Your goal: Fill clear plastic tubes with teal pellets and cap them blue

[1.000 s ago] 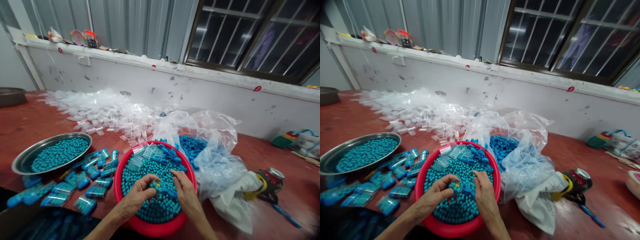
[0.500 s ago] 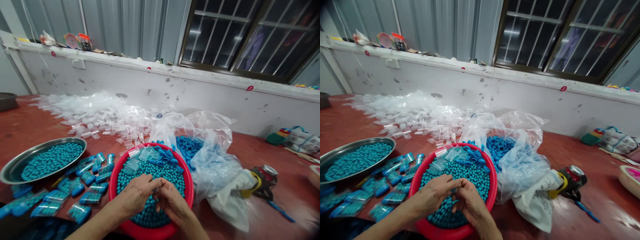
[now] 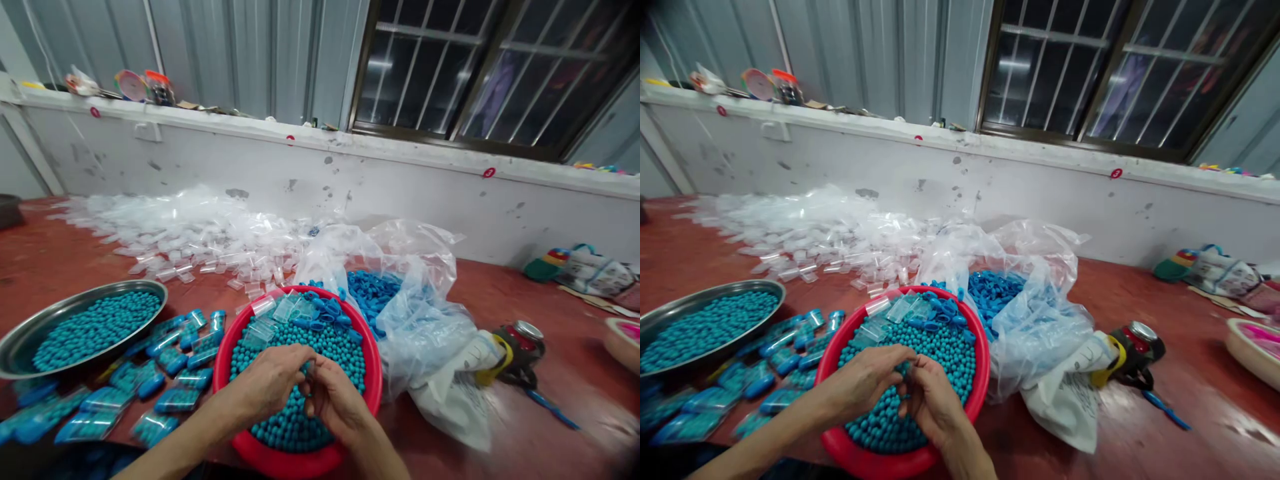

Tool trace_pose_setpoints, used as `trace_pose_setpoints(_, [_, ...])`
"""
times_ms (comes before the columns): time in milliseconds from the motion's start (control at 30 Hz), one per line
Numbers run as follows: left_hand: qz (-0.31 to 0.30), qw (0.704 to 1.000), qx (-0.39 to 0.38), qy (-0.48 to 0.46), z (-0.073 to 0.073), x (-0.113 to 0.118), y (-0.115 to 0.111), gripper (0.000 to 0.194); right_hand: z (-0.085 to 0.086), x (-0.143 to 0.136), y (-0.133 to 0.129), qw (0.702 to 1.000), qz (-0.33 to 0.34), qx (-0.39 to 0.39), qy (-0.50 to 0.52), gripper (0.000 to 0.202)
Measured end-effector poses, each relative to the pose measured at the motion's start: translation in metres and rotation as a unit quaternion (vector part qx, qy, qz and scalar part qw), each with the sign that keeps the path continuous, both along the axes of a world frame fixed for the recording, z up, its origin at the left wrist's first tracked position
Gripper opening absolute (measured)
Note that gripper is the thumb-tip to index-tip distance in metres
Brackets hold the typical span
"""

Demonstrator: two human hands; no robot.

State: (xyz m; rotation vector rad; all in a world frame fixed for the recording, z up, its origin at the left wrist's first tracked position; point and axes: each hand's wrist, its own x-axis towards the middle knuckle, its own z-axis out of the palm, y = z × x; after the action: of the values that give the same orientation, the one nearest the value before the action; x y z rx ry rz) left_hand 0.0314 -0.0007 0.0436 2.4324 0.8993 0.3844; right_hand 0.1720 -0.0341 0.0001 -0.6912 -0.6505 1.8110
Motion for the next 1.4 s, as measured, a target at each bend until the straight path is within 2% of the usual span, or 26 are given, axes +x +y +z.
trace_pose_setpoints(100, [0.018,1.000,-0.017,-0.017,-0.006,0.001,0.000,0.025,-0.001,0.002,0.000,1.000,-0.005,-0.021,-0.006,0.015])
trace_pose_setpoints(300, [0.037,0.998,-0.045,-0.033,-0.014,0.000,0.000,0.029,-0.002,0.004,-0.004,1.000,0.017,-0.022,0.006,0.022])
trace_pose_setpoints(433, [0.057,0.987,-0.100,-0.109,-0.016,0.002,-0.001,0.021,-0.001,0.008,-0.004,1.000,0.014,-0.020,0.008,0.023])
trace_pose_setpoints(567, [0.053,0.972,-0.136,-0.183,-0.025,0.002,-0.003,0.017,-0.001,0.016,-0.005,0.999,-0.002,-0.031,-0.021,0.021])
trace_pose_setpoints(633, [0.054,0.979,-0.096,-0.171,-0.027,0.001,-0.003,0.020,-0.002,0.018,-0.006,0.999,-0.009,-0.036,-0.020,0.025])
trace_pose_setpoints(700, [0.055,0.990,-0.015,-0.133,-0.026,0.003,-0.004,0.028,-0.004,0.015,-0.004,0.998,-0.032,-0.048,0.011,0.027])
trace_pose_setpoints(767, [0.046,0.994,0.076,-0.068,-0.021,0.007,-0.006,0.034,-0.006,0.007,0.000,0.993,-0.067,-0.065,0.069,0.024])
trace_pose_setpoints(833, [0.015,0.990,0.141,0.009,-0.015,0.012,-0.009,0.032,-0.007,-0.003,0.005,0.983,-0.094,-0.089,0.128,0.018])
trace_pose_setpoints(933, [-0.025,0.985,0.161,0.064,-0.010,0.015,-0.009,0.029,-0.008,-0.013,0.011,0.968,-0.128,-0.134,0.169,0.015])
trace_pose_setpoints(1067, [0.026,0.996,0.084,-0.031,-0.018,0.010,-0.004,0.040,-0.010,-0.010,0.010,0.964,-0.159,-0.140,0.159,0.026])
trace_pose_setpoints(1200, [0.083,0.986,-0.026,-0.142,-0.033,0.008,-0.002,0.029,-0.012,0.003,0.005,0.968,-0.138,-0.140,0.156,0.028])
trace_pose_setpoints(1300, [0.144,0.952,-0.124,-0.241,-0.040,0.013,-0.002,0.021,-0.012,0.010,0.003,0.975,-0.121,-0.135,0.129,0.009])
trace_pose_setpoints(1400, [0.195,0.891,-0.249,-0.326,-0.045,0.016,-0.001,0.021,-0.010,0.014,0.000,0.980,-0.122,-0.138,0.078,0.019])
